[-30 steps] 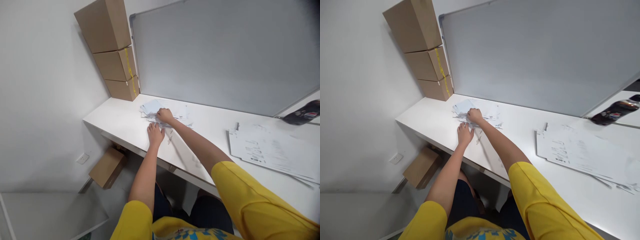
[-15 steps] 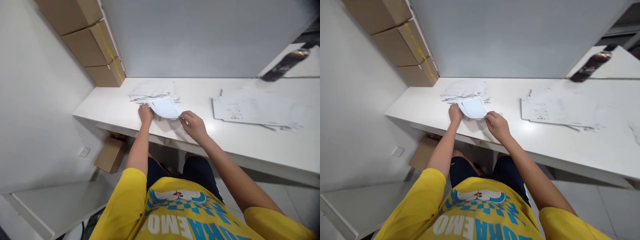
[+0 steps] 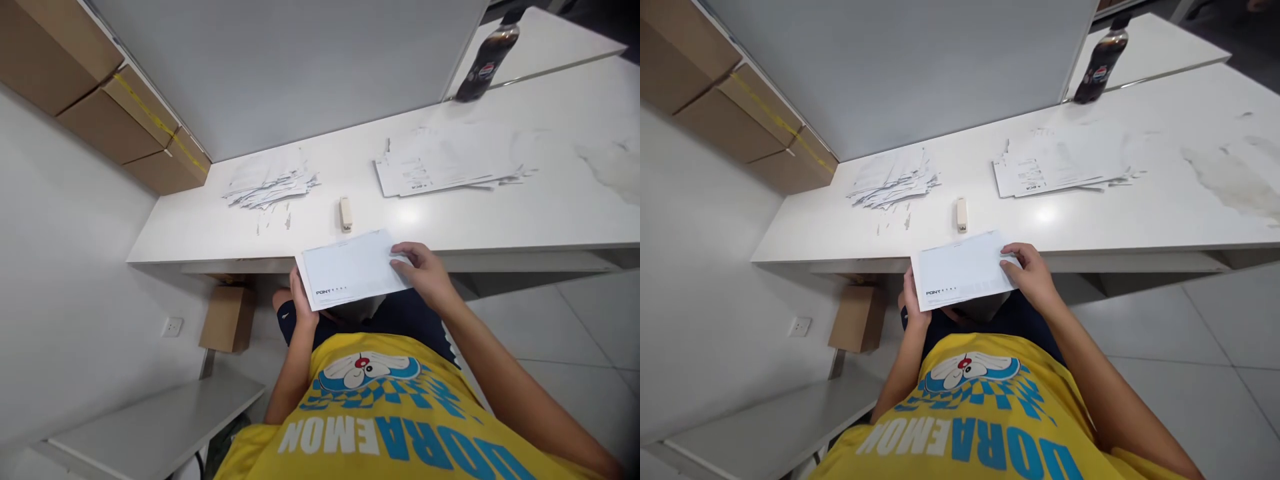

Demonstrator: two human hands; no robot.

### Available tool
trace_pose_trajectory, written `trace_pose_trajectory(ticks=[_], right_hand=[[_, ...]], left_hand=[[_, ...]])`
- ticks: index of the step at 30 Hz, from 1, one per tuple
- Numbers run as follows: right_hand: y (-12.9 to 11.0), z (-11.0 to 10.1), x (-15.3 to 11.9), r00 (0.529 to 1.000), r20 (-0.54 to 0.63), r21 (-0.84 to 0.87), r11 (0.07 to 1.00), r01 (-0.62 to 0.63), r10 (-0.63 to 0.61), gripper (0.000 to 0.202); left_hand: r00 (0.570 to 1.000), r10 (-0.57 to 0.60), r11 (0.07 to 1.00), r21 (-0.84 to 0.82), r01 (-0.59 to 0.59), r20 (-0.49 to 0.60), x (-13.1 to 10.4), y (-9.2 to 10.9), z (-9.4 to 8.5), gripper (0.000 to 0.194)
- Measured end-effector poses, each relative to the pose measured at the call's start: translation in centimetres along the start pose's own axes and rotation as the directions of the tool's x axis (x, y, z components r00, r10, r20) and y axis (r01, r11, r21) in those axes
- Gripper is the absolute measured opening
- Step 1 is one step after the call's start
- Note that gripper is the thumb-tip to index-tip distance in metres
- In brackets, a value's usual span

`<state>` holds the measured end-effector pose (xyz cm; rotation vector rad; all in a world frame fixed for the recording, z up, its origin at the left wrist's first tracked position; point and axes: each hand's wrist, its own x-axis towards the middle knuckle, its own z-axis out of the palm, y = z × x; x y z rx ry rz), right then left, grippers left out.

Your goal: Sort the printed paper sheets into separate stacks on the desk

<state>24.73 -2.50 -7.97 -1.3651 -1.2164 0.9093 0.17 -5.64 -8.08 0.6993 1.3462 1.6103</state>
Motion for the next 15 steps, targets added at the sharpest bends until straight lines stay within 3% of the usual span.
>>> trace_pose_trajectory(ticks=[3,8,12,15], right_hand=[[1.1,-0.5,0.5,0.995,0.055,0.035,0.996,-0.084,0.082,0.031],[0.6,-1.3,0.5,0.984,0.093,0.132,0.978,-0.165,0.153,0.051],[-0.4,-1.7,-0.2,0.943,0.217,0.175,0.940,-0.293,0.253,0.044],[-0.9,-1.7,-0.7,0.904,0.275,0.151,0.914,-0.378,0.328,0.041]], left_hand=[[0.975,-0.163,0.986,-0.001,0.165,0.153,-0.5,0.0,-0.8,0.049],[0.972,-0.209,0.970,0.146,0.193,0.109,0.7,0.4,-1.7,0.051],[0.967,-0.213,0.972,0.134,0.194,0.140,0.9,0.2,-1.9,0.057],[0.968,-0.230,0.967,0.131,0.217,0.096,0.6,0.0,-1.5,0.054]])
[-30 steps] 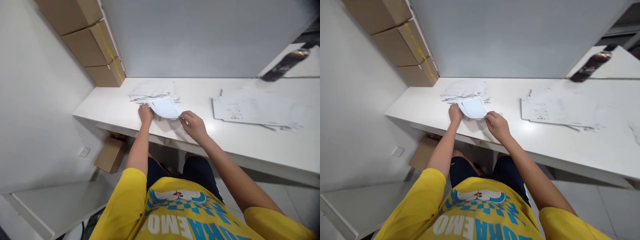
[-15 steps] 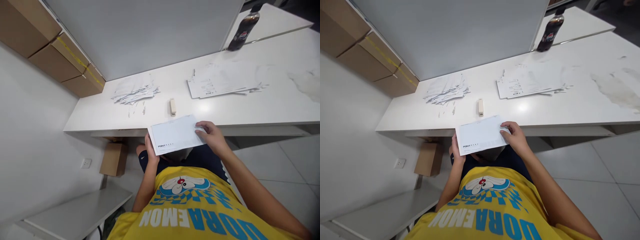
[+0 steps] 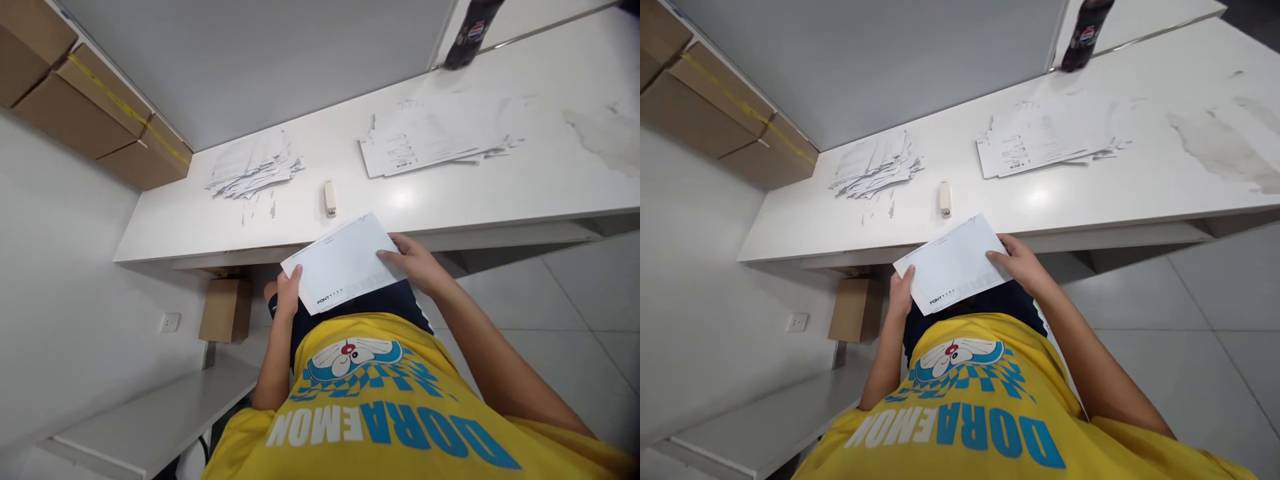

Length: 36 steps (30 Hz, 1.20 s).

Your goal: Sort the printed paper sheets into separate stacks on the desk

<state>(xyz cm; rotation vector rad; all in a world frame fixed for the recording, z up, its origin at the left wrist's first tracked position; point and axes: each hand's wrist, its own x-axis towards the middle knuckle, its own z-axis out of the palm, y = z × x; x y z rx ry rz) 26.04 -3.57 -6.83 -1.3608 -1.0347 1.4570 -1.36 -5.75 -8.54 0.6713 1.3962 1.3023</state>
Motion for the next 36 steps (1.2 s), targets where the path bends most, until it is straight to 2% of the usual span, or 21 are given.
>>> trace_pose_trajectory(ticks=[4,8,11,15,23,28,33,36], right_hand=[[0.2,0.2,-0.2,0.997,-0.015,-0.042,0.996,-0.075,0.075,0.043],[0.8,-0.3,-0.3,0.994,-0.081,-0.054,0.995,-0.079,0.074,0.043],[1.1,-0.9,-0.6,0.992,-0.047,-0.009,0.993,-0.115,0.114,0.044],[1.0,-1.7,-1.0,0.985,-0.033,0.046,0.985,-0.167,0.169,0.046],[0.6,-2.4,-0.9,0.970,0.069,0.061,0.970,-0.236,0.232,0.043],[0.9,-2.4,-0.6,0.967,0.099,0.081,0.966,-0.245,0.236,0.036],[1.4,-2.6,-0.3,0.962,0.128,0.146,0.955,-0.259,0.241,0.035],[1.4,-2.8,-0.3,0.960,0.138,0.190,0.945,-0.268,0.245,0.039]], left_hand=[[0.997,-0.042,0.999,-0.010,0.042,-0.064,0.0,-0.4,0.8,0.045],[0.996,-0.057,0.998,-0.045,0.054,-0.071,0.2,-0.9,1.3,0.043],[0.994,-0.063,0.998,-0.027,0.061,-0.086,0.3,-1.0,1.4,0.039],[0.995,-0.087,0.996,-0.012,0.086,-0.053,0.4,-0.8,1.4,0.036],[0.997,-0.073,0.996,-0.045,0.073,-0.003,0.7,-1.0,1.0,0.042],[0.989,-0.125,0.991,-0.054,0.121,-0.084,0.6,-0.4,0.7,0.031],[0.990,-0.133,0.987,-0.100,0.127,-0.055,1.1,0.2,0.7,0.035],[0.982,-0.170,0.983,-0.090,0.162,-0.086,1.3,0.3,0.9,0.031]])
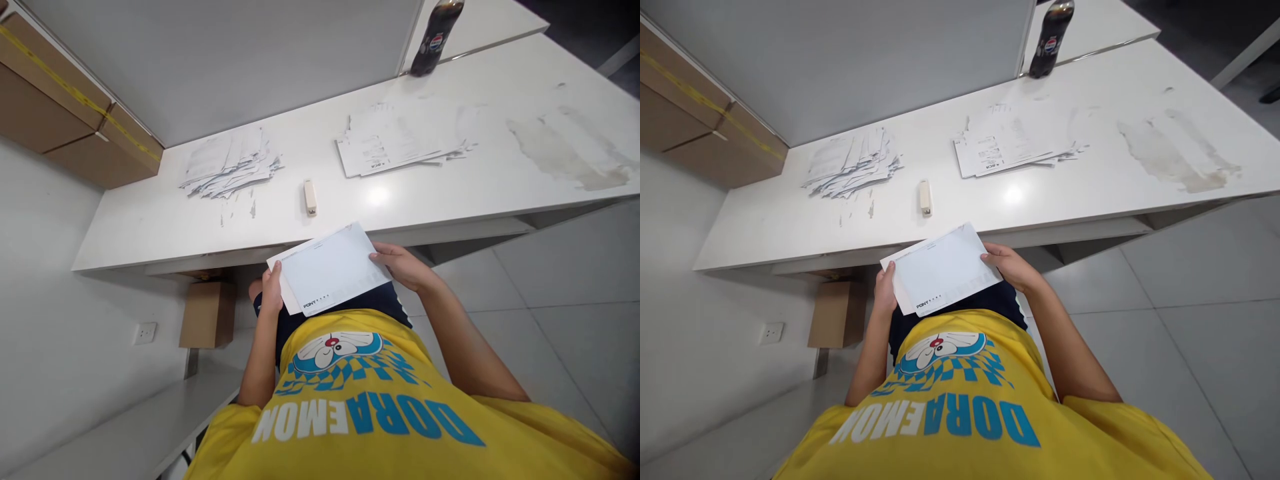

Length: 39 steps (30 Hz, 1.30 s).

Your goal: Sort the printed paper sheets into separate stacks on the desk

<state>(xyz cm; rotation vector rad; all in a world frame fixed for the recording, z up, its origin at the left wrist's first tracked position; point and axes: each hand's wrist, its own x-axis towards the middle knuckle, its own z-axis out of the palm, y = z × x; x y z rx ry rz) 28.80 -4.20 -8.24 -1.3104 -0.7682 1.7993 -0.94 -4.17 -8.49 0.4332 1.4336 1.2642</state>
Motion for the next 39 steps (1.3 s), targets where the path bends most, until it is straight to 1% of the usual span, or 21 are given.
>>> trace_pose_trajectory(ticks=[1,3,5,7,11,12,14,16,18,21,23,25,27,30,32,35,37,39], right_hand=[[0.0,0.0,0.0,1.000,-0.002,0.007,1.000,-0.001,0.001,0.040],[-0.1,0.3,-0.1,1.000,-0.017,0.015,1.000,0.012,-0.011,0.044],[0.0,0.9,-0.3,0.998,-0.045,0.019,0.999,0.038,-0.037,0.048],[0.4,1.8,-0.5,0.997,-0.056,0.014,0.998,0.054,-0.053,0.048],[1.5,3.1,-0.6,0.998,-0.024,-0.044,0.997,0.063,-0.064,0.049],[1.7,3.1,-0.6,0.997,-0.028,-0.066,0.995,0.069,-0.071,0.051],[1.8,3.0,-0.4,0.996,-0.044,-0.116,0.990,0.077,-0.083,0.054],[1.7,2.6,-0.3,0.994,-0.052,-0.166,0.982,0.090,-0.099,0.059],[1.3,2.2,-0.2,0.991,-0.038,-0.208,0.971,0.118,-0.128,0.066],[0.9,1.9,-0.2,0.986,-0.009,-0.267,0.951,0.157,-0.165,0.076],[0.8,1.7,-0.1,0.986,-0.005,-0.310,0.937,0.158,-0.168,0.081],[0.7,1.4,-0.1,0.986,-0.001,-0.346,0.926,0.154,-0.164,0.083],[0.6,1.2,-0.1,0.985,0.006,-0.368,0.916,0.160,-0.170,0.081],[0.5,1.1,-0.1,0.983,-0.002,-0.369,0.914,0.170,-0.184,0.077],[0.4,1.0,-0.1,0.986,-0.006,-0.353,0.923,0.154,-0.167,0.071],[0.6,0.9,-0.1,0.987,-0.004,-0.346,0.927,0.147,-0.158,0.060],[0.7,0.9,0.0,0.983,-0.014,-0.343,0.925,0.165,-0.181,0.054],[0.8,0.9,0.0,0.977,-0.026,-0.324,0.926,0.192,-0.212,0.051]], left_hand=[[1.000,-0.010,1.000,0.007,0.010,-0.008,0.0,0.0,0.1,0.029],[1.000,-0.017,1.000,0.006,0.017,0.009,0.1,-0.3,0.2,0.027],[0.999,-0.006,1.000,-0.019,0.007,0.051,0.1,-0.9,0.2,0.028],[0.998,0.006,0.999,-0.052,-0.002,0.069,0.1,-1.4,0.2,0.031],[1.000,-0.005,0.995,-0.101,0.008,0.027,0.1,-2.0,0.1,0.038],[0.999,0.011,0.994,-0.111,-0.008,0.031,0.1,-2.0,0.0,0.040],[0.994,0.084,0.990,-0.120,-0.075,0.073,0.1,-1.8,-0.2,0.041],[0.977,0.170,0.982,-0.106,-0.157,0.130,0.2,-1.6,-0.3,0.040],[0.958,0.232,0.972,-0.080,-0.222,0.170,0.2,-1.2,-0.3,0.037],[0.939,0.251,0.968,-0.033,-0.250,0.236,0.0,-0.7,0.1,0.036],[0.931,0.254,0.966,-0.019,-0.259,0.263,-0.3,-0.3,0.4,0.040],[0.917,0.289,0.955,-0.020,-0.295,0.276,-0.5,0.0,0.8,0.044],[0.898,0.341,0.936,-0.010,-0.353,0.278,-0.7,0.2,1.2,0.044],[0.883,0.386,0.916,0.003,-0.401,0.268,-0.8,0.4,1.7,0.034],[0.888,0.380,0.921,-0.025,-0.388,0.259,-0.8,0.6,2.1,0.031],[0.912,0.347,0.938,-0.078,-0.338,0.220,-0.8,0.8,2.5,0.030],[0.924,0.329,0.944,-0.105,-0.313,0.197,-0.9,0.8,2.6,0.028],[0.927,0.319,0.945,-0.138,-0.296,0.198,-1.0,0.7,2.5,0.027]])
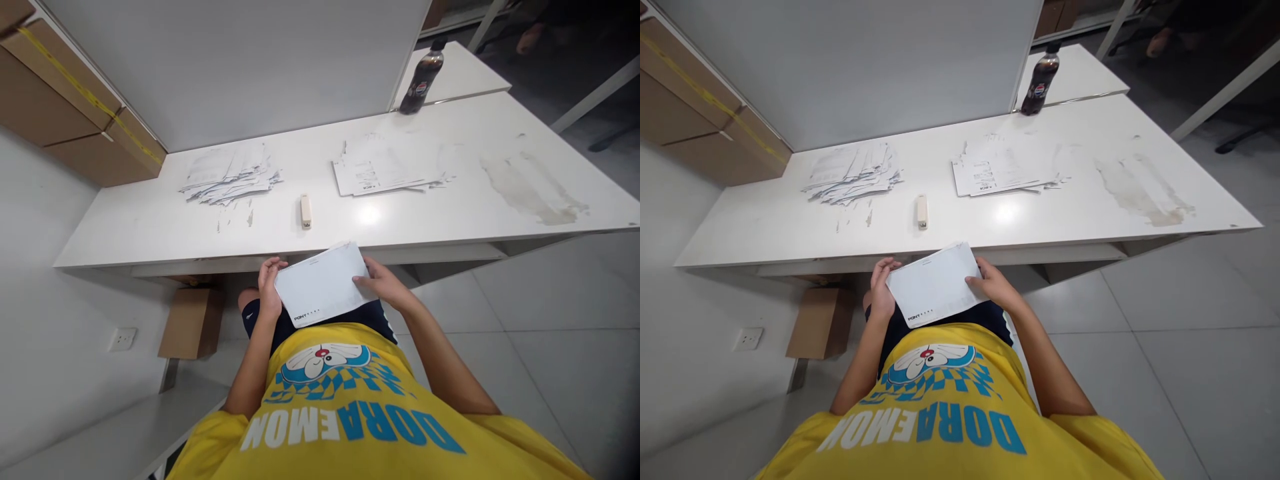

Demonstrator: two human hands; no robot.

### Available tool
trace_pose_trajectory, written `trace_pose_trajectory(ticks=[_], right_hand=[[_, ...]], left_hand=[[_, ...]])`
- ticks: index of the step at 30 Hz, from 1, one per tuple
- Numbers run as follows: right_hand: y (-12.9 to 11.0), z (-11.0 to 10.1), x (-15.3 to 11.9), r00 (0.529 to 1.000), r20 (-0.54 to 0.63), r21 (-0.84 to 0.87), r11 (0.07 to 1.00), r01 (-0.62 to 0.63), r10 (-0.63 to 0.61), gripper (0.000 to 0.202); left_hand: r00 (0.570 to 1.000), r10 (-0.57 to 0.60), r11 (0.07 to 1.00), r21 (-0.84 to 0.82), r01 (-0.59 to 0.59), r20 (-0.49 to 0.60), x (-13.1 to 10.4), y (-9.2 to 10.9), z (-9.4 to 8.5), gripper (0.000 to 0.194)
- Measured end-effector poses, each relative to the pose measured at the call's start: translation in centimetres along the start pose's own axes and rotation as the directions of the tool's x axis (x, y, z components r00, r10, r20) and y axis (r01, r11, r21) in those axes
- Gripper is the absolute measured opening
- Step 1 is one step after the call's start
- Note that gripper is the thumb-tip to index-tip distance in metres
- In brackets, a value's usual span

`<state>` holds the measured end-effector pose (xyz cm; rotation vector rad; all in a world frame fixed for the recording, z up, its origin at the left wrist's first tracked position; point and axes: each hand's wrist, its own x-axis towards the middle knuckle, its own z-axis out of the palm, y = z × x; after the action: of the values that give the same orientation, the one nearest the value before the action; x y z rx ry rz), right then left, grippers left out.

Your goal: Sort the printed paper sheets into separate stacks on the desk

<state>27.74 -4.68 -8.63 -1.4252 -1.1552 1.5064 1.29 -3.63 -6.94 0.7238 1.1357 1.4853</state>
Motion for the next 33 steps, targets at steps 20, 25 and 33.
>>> trace_pose_trajectory(ticks=[20,25,33], right_hand=[[-3.6,-1.3,1.6,0.985,-0.125,0.064,0.990,0.124,-0.115,0.060],[-3.4,-1.9,2.6,0.943,-0.324,0.100,0.988,0.119,-0.080,0.070],[-2.1,-2.0,2.9,0.891,-0.429,0.043,0.982,0.184,-0.148,0.069]], left_hand=[[0.998,0.006,0.995,0.097,-0.012,0.067,-0.1,0.2,1.6,0.098],[0.997,-0.076,0.982,0.173,0.077,-0.012,-0.8,-0.7,1.8,0.074],[0.992,-0.083,0.986,0.156,0.067,0.100,-1.1,-1.0,3.5,0.086]])
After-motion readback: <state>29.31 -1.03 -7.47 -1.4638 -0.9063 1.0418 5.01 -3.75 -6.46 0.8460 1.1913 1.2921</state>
